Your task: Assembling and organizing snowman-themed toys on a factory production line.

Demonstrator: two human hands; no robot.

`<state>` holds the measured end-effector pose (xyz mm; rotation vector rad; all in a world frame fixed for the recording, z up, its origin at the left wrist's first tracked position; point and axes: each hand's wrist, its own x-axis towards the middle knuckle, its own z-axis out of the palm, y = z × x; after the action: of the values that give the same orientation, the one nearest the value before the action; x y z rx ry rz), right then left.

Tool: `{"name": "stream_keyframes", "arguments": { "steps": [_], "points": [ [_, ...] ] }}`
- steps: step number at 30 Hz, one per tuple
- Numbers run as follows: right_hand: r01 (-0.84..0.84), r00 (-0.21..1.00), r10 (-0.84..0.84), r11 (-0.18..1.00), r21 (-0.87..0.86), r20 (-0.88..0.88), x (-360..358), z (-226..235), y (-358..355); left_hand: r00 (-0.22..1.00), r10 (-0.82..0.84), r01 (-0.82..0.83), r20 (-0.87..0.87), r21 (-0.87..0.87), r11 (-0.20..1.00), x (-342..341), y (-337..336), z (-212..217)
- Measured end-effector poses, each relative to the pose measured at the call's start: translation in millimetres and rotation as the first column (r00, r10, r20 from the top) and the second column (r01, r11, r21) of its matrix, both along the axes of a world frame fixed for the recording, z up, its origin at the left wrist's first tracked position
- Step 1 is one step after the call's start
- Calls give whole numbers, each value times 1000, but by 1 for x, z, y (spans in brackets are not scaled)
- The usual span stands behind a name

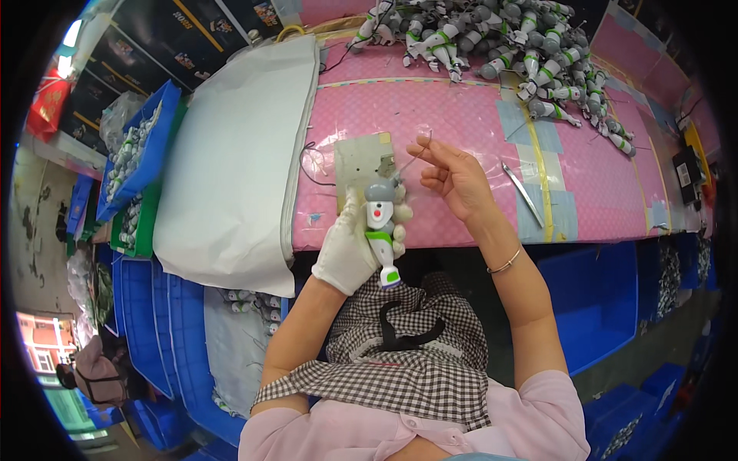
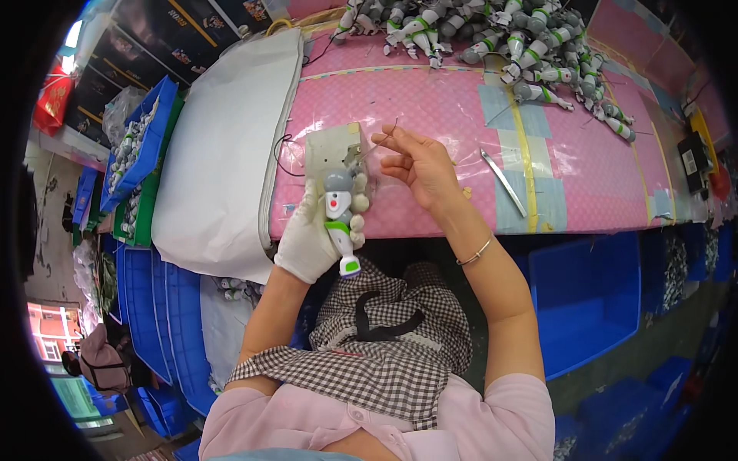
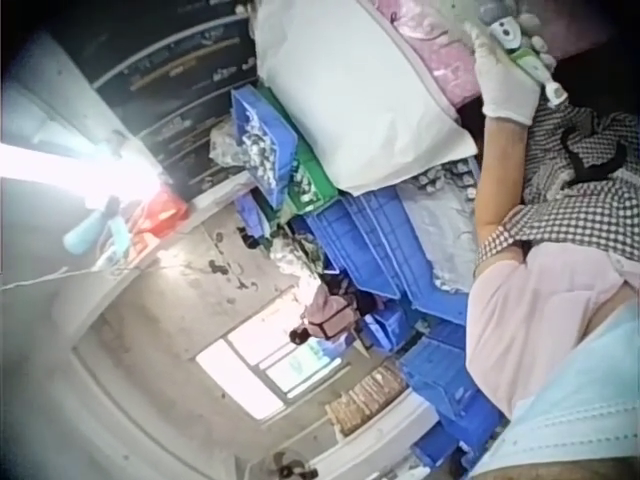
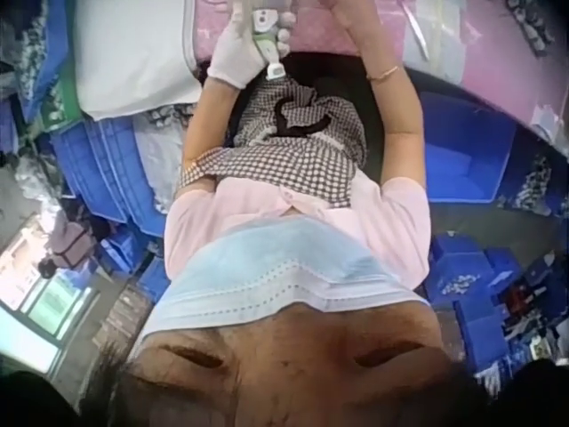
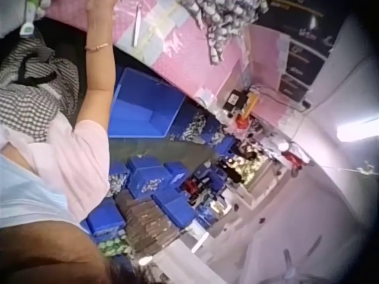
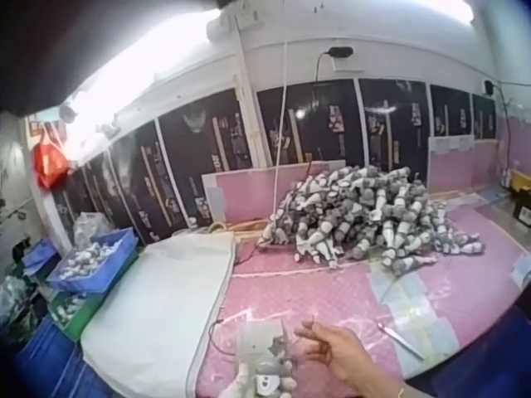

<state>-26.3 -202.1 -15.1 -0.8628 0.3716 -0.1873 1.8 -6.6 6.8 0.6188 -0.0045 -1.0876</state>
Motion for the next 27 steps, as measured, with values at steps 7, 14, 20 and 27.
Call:
{"name": "stream_keyframes", "arguments": {
  "steps": [7, 14, 20, 27],
  "points": [
    [-67, 998, 66, 995, 76, 21, -10, 8, -2, 990, -9, -29, 140, 267, 963, -21, 18, -15],
    [-101, 995, 71, 819, -565, -75, 11, -13, 0, 768, -252, -218, 589, 610, 762, -31, 12, -6],
    [-166, 969, 240, 488, -857, -51, 29, -17, -8, 851, 58, -305, 522, 402, 863, -7, 10, -9],
    [-506, 849, 429, 487, -712, -310, 38, 1, -14, 938, 65, -181, 341, 321, 929, 1, 10, -3]
  ]
}}
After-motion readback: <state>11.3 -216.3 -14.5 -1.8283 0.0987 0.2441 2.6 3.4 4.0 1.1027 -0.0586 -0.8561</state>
